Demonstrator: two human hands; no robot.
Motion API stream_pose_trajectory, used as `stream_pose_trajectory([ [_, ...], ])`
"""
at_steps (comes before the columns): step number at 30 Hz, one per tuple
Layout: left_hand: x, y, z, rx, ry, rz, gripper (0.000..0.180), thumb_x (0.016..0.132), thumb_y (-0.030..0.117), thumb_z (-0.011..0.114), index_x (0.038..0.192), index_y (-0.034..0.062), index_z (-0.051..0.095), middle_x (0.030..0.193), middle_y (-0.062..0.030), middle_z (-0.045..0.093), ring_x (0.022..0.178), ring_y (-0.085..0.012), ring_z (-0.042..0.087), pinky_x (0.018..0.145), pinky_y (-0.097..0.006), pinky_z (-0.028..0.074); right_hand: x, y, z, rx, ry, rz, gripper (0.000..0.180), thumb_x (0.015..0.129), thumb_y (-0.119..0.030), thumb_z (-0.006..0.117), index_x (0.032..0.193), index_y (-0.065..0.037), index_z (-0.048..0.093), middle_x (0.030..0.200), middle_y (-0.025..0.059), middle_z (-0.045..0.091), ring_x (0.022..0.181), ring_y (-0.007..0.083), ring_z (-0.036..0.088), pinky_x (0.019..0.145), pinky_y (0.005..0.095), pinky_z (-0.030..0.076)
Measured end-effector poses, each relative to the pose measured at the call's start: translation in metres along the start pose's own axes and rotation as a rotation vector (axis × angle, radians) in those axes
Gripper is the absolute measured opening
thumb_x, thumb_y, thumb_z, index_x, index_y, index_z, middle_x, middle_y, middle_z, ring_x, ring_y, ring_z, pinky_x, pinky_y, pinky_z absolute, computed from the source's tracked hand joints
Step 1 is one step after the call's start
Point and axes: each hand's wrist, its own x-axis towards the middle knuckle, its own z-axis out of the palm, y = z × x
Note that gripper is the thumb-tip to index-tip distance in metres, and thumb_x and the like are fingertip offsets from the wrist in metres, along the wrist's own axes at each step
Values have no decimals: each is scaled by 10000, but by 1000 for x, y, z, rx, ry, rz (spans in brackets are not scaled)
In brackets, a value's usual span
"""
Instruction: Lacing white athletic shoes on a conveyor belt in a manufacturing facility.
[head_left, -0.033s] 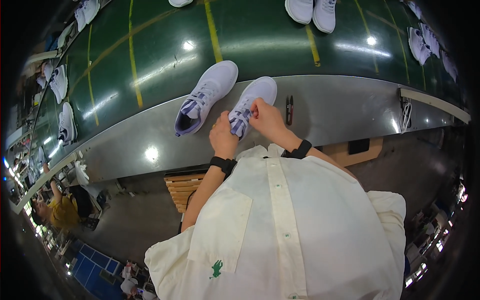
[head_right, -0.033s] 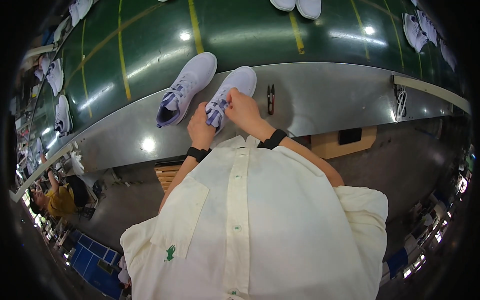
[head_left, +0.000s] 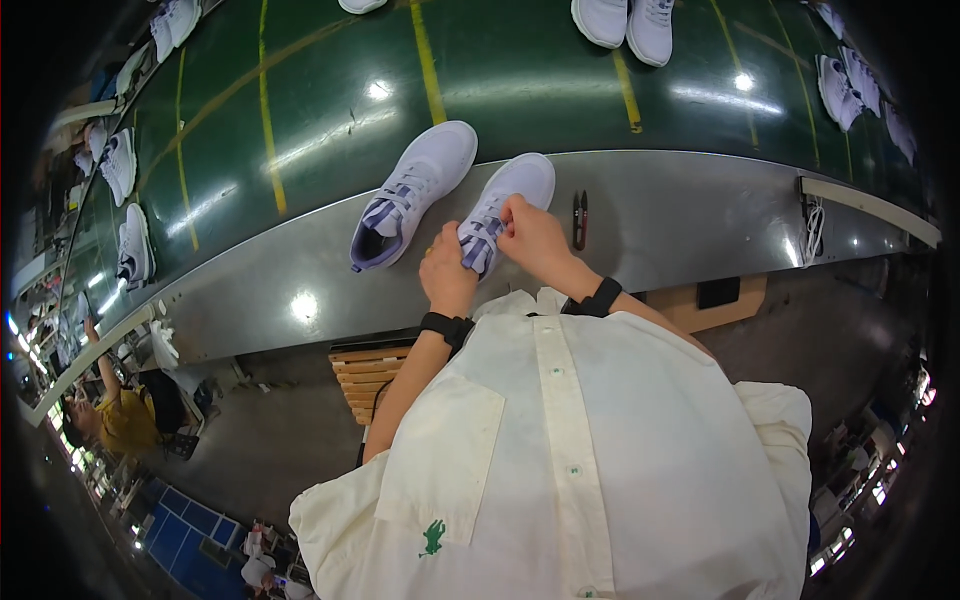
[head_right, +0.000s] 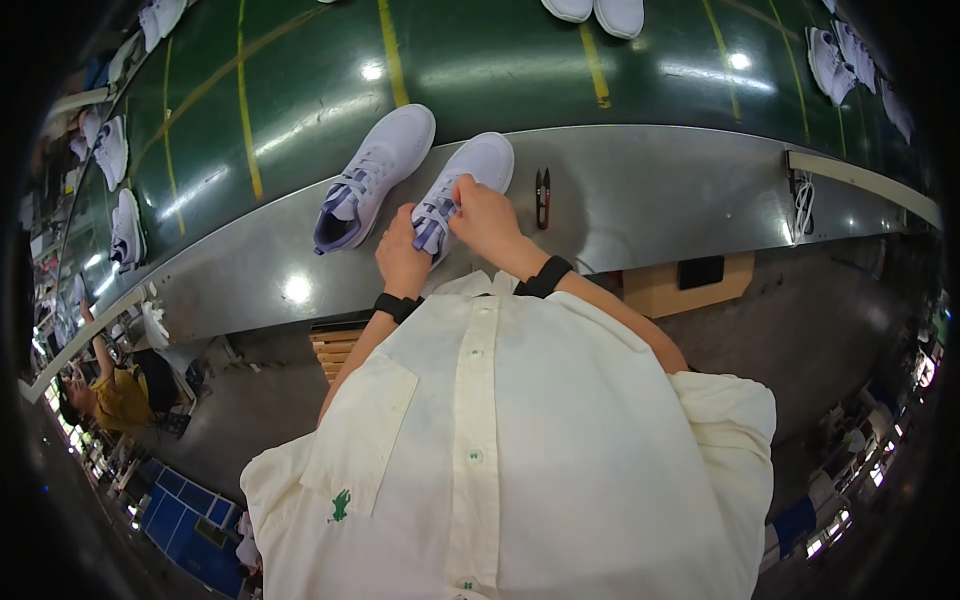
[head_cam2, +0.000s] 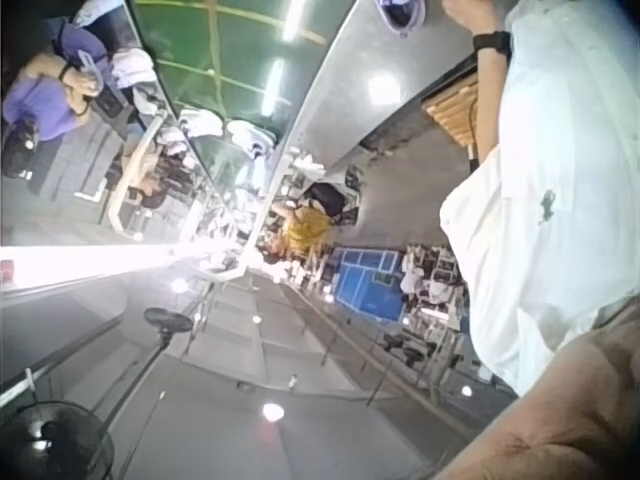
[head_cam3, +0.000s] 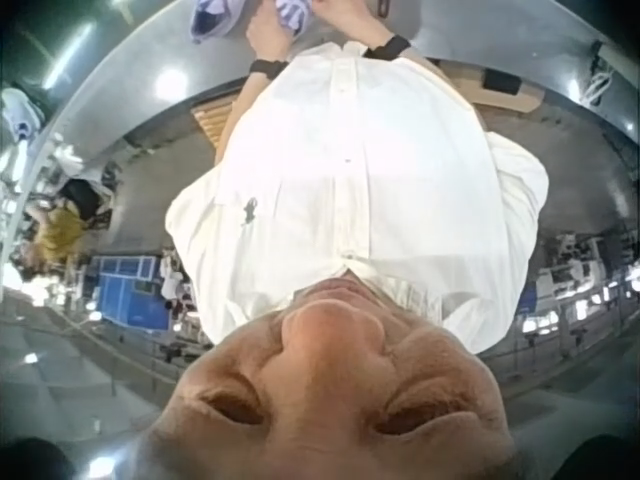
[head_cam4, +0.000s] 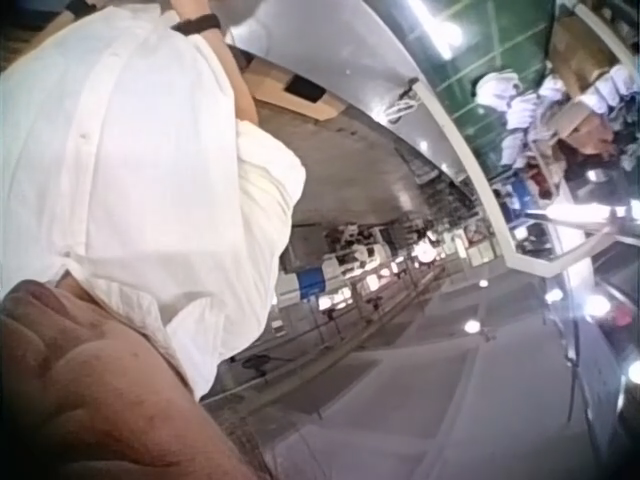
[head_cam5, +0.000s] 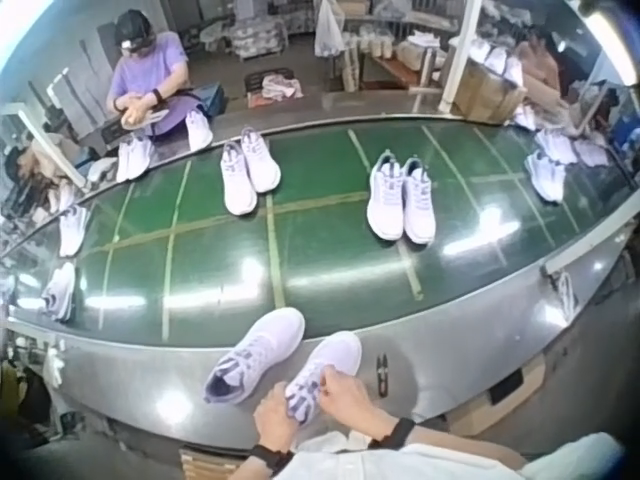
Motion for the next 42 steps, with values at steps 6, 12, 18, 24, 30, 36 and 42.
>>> stream_pose_trajectory([
  [6,0,-3,2,56,-34,-36,495,639,47,619,1101,133,462,975,-100,564,863,-309,568,720,-395,452,10,-1,-24,-90,-176,72,327,632,-138,658,858,-43,440,662,109,551,612,236,572,573,351,452],
  [12,-1,0,1,38,-1,-2,481,642,45,616,1091,129,465,966,-102,567,854,-309,568,717,-396,445,18,4,-50,129,-432,245,354,619,-173,647,878,-24,458,694,150,570,672,286,582,619,356,455],
  [18,0,0,0,49,17,-19,464,640,48,622,1073,123,472,955,-107,567,853,-305,569,715,-393,446,25,13,-38,72,-120,-164,195,706,-63,595,876,-38,503,732,75,571,617,183,563,597,296,462],
  [24,-3,4,4,72,9,-34,473,640,54,627,1083,109,470,975,-103,565,883,-300,562,746,-378,434,35,-6,-26,85,-105,-186,171,714,-31,575,870,-42,506,713,87,589,652,214,596,608,316,465],
  [30,-10,9,6,107,12,-32,504,634,53,639,1101,85,452,1052,-90,544,977,-278,531,805,-359,412,37,-12,-25,-104,-164,-224,184,711,-24,563,875,-54,485,733,113,599,684,294,598,592,374,455],
  [36,-23,12,13,203,83,33,494,655,77,634,1111,73,442,1106,-94,510,1065,-277,482,840,-371,394,27,-19,-20,-322,-167,-324,185,676,-26,570,840,-43,486,709,140,578,684,335,573,598,407,436],
  [42,-26,10,9,245,51,99,523,657,54,624,1143,87,432,1149,-88,495,1097,-310,468,877,-378,377,30,-8,-54,-22,-395,-40,284,615,-138,642,818,-36,471,678,130,568,635,278,576,563,350,443],
])
